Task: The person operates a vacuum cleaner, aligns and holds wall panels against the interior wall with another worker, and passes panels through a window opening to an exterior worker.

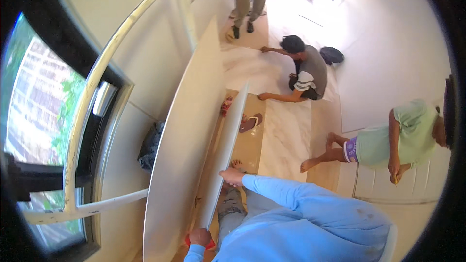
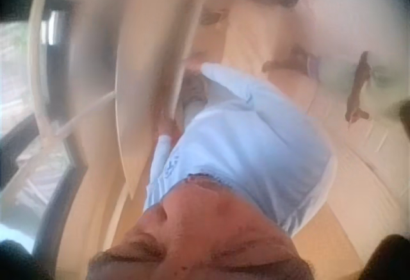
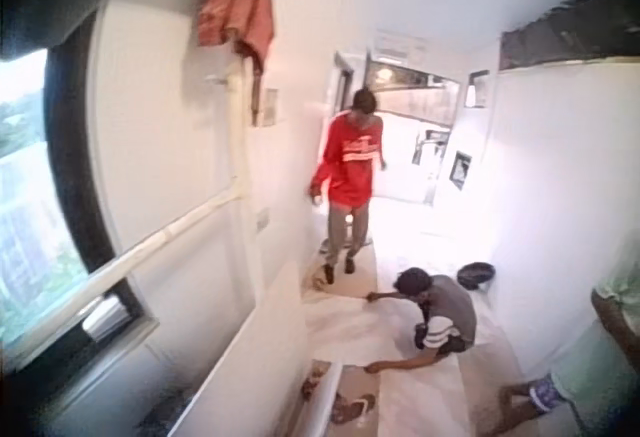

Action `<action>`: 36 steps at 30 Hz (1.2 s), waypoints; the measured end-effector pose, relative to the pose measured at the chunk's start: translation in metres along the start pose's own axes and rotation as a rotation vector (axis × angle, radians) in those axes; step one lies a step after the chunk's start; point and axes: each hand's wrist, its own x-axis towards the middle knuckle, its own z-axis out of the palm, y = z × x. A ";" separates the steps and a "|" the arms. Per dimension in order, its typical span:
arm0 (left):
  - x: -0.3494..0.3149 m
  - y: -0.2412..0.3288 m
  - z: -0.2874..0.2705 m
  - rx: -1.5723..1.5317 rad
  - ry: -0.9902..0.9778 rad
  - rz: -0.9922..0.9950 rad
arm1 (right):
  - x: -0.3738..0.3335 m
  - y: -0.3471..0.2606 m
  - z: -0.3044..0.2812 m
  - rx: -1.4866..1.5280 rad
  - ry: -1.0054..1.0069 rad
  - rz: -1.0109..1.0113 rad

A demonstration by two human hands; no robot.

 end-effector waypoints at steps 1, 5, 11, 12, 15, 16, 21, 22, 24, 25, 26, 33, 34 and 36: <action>-0.005 0.001 -0.005 0.034 0.004 0.025 | -0.008 0.002 -0.002 0.013 -0.028 -0.020; -0.027 0.026 -0.031 0.106 0.009 -0.002 | -0.039 0.004 -0.025 0.034 -0.056 -0.098; -0.044 0.066 -0.051 0.208 0.022 0.019 | -0.081 0.014 -0.079 0.105 -0.037 -0.049; -0.043 0.076 -0.056 0.209 0.020 0.014 | -0.084 0.018 -0.090 0.126 -0.032 -0.055; -0.065 0.148 -0.125 0.171 -0.094 -0.027 | -0.083 0.034 -0.116 0.127 -0.031 -0.069; -0.072 0.184 -0.165 0.133 -0.201 -0.043 | -0.085 0.041 -0.132 0.128 -0.024 -0.075; -0.031 0.208 -0.137 0.216 -0.116 -0.036 | -0.082 0.065 -0.193 0.220 -0.034 -0.079; -0.022 0.213 -0.136 0.230 -0.107 -0.034 | -0.083 0.066 -0.207 0.217 -0.049 -0.045; -0.004 0.225 -0.136 0.245 -0.093 -0.027 | -0.079 0.071 -0.231 0.230 -0.065 -0.005; 0.004 0.229 -0.138 0.253 -0.091 -0.028 | -0.074 0.076 -0.241 0.265 -0.056 -0.019; 0.011 0.234 -0.139 0.268 -0.086 -0.027 | -0.070 0.082 -0.250 0.300 -0.046 -0.033; 0.073 0.286 -0.168 0.381 -0.080 0.237 | -0.089 0.100 -0.347 0.423 0.023 0.002; 0.081 0.300 -0.177 0.403 -0.092 0.311 | -0.079 0.109 -0.355 0.437 0.059 0.026; 0.097 0.319 -0.184 0.451 -0.115 0.300 | -0.073 0.121 -0.370 0.459 0.103 0.057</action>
